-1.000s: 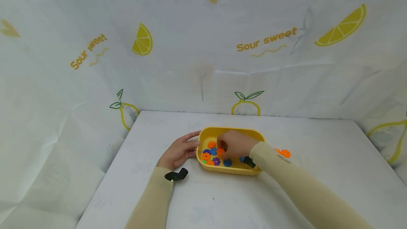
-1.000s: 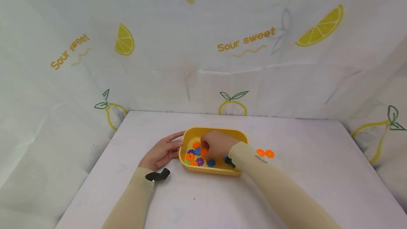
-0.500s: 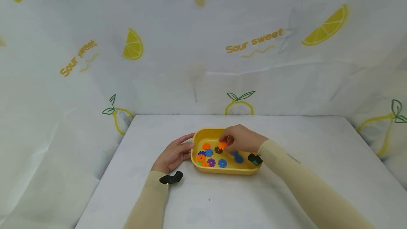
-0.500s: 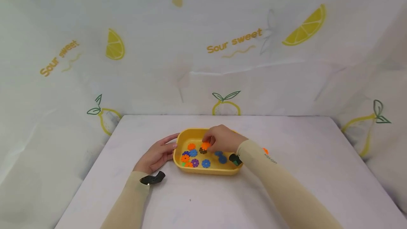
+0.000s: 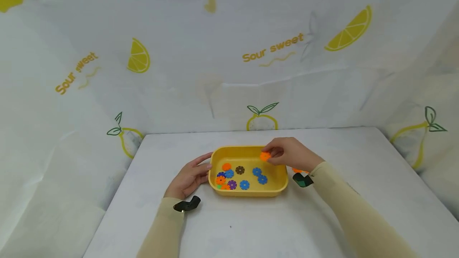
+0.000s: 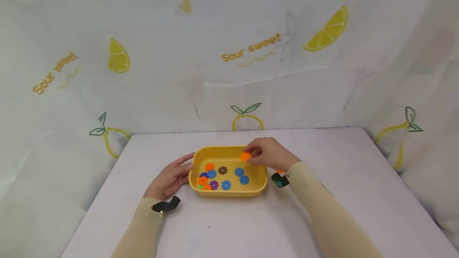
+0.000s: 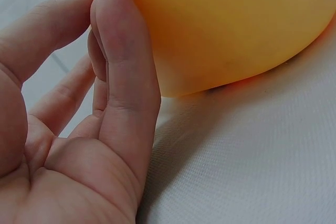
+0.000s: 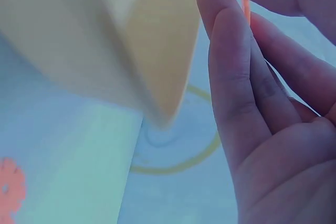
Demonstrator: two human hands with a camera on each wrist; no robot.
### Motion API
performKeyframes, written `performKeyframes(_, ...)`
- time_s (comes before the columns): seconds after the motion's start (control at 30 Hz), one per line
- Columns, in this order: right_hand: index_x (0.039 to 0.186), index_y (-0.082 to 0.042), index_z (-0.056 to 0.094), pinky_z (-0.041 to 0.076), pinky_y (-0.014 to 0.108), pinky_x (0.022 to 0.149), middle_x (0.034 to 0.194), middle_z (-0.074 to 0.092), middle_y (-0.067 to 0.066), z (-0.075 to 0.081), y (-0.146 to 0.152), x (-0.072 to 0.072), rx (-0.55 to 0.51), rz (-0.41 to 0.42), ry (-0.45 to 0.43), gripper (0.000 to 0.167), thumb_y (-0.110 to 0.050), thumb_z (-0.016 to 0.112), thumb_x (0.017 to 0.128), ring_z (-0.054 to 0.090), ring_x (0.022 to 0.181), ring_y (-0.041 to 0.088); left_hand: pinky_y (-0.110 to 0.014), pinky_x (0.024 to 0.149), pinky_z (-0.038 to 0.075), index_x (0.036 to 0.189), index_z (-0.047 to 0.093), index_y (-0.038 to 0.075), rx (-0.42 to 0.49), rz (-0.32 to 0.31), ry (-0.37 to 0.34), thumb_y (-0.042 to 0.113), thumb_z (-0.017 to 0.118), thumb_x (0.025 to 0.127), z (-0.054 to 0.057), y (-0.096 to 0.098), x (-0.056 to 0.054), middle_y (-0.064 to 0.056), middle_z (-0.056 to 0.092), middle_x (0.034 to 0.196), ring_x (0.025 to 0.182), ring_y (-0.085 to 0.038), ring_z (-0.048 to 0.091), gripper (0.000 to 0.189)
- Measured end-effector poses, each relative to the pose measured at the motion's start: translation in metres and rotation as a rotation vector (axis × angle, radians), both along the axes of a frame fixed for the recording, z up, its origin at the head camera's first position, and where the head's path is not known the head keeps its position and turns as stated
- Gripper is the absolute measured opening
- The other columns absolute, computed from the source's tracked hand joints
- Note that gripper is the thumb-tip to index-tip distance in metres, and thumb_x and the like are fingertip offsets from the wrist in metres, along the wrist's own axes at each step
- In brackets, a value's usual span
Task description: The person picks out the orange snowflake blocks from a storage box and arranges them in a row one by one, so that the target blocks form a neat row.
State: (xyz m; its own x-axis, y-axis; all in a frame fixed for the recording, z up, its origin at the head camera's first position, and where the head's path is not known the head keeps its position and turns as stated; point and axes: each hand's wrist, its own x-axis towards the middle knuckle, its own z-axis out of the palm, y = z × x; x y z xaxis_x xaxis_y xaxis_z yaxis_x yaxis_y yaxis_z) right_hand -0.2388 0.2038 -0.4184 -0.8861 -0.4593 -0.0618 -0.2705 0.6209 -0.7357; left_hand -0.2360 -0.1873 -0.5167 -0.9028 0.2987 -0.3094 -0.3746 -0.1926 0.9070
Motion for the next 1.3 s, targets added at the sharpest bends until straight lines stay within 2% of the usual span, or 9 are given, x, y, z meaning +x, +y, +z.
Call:
performKeyframes(0.23, 0.128, -0.021, 0.077, 0.061, 0.029, 0.091, 0.117, 0.077, 0.0, -0.011, 0.045, 0.014, -0.012, -0.147, 0.037, 0.031, -0.025, 0.08, 0.097, 0.07, 0.104, 0.017, -0.035, 0.098, 0.064, 0.159, 0.054, 0.022, -0.016, -0.02, 0.012, 0.023, 0.078, 0.101, -0.002, -0.002, 0.002, -0.012, 0.07, 0.144, 0.111, -0.021, 0.074, 0.063)
performKeyframes(0.37, 0.13, -0.024, 0.077, 0.06, 0.028, 0.091, 0.121, 0.077, 0.0, -0.019, 0.07, 0.023, -0.009, -0.226, 0.056, 0.033, -0.031, 0.08, 0.098, 0.07, 0.108, 0.019, -0.034, 0.096, 0.065, 0.158, 0.055, 0.023, -0.013, -0.013, -0.004, 0.023, 0.079, 0.1, -0.003, -0.003, 0.004, -0.012, 0.071, 0.143, 0.107, -0.02, 0.074, 0.063)
performKeyframes(0.6, 0.133, -0.022, 0.076, 0.059, 0.034, 0.09, 0.119, 0.078, 0.001, -0.039, 0.104, 0.034, 0.047, -0.317, 0.067, 0.037, -0.035, 0.081, 0.098, 0.07, 0.106, 0.02, -0.034, 0.098, 0.064, 0.156, 0.058, 0.024, 0.005, -0.003, -0.024, 0.022, 0.079, 0.1, -0.003, -0.002, 0.006, -0.012, 0.07, 0.143, 0.107, -0.021, 0.074, 0.06)
performKeyframes(0.73, 0.134, -0.019, 0.076, 0.058, 0.033, 0.088, 0.116, 0.079, 0.002, -0.05, 0.118, 0.036, 0.088, -0.349, 0.071, 0.04, -0.036, 0.081, 0.098, 0.07, 0.106, 0.02, -0.033, 0.098, 0.064, 0.157, 0.057, 0.024, 0.008, -0.002, -0.029, 0.023, 0.08, 0.099, -0.003, -0.001, 0.008, -0.011, 0.071, 0.142, 0.107, -0.021, 0.073, 0.062)
performKeyframes(1.0, 0.131, -0.015, 0.077, 0.057, 0.033, 0.087, 0.121, 0.077, 0.007, -0.063, 0.135, 0.039, 0.122, -0.373, 0.052, 0.04, -0.037, 0.081, 0.097, 0.068, 0.107, 0.023, -0.031, 0.095, 0.065, 0.159, 0.054, 0.022, 0.008, 0.001, -0.017, 0.02, 0.078, 0.101, -0.002, 0.002, 0.008, -0.008, 0.074, 0.135, 0.102, -0.018, 0.073, 0.063)
performKeyframes(1.3, 0.128, -0.011, 0.077, 0.056, 0.03, 0.083, 0.108, 0.075, 0.003, -0.069, 0.136, 0.039, 0.134, -0.377, 0.044, 0.036, -0.028, 0.082, 0.096, 0.065, 0.099, 0.019, -0.032, 0.097, 0.064, 0.159, 0.054, 0.024, -0.011, -0.003, -0.02, 0.023, 0.081, 0.099, 0.002, 0.002, 0.002, -0.008, 0.072, 0.14, 0.105, -0.02, 0.073, 0.065)
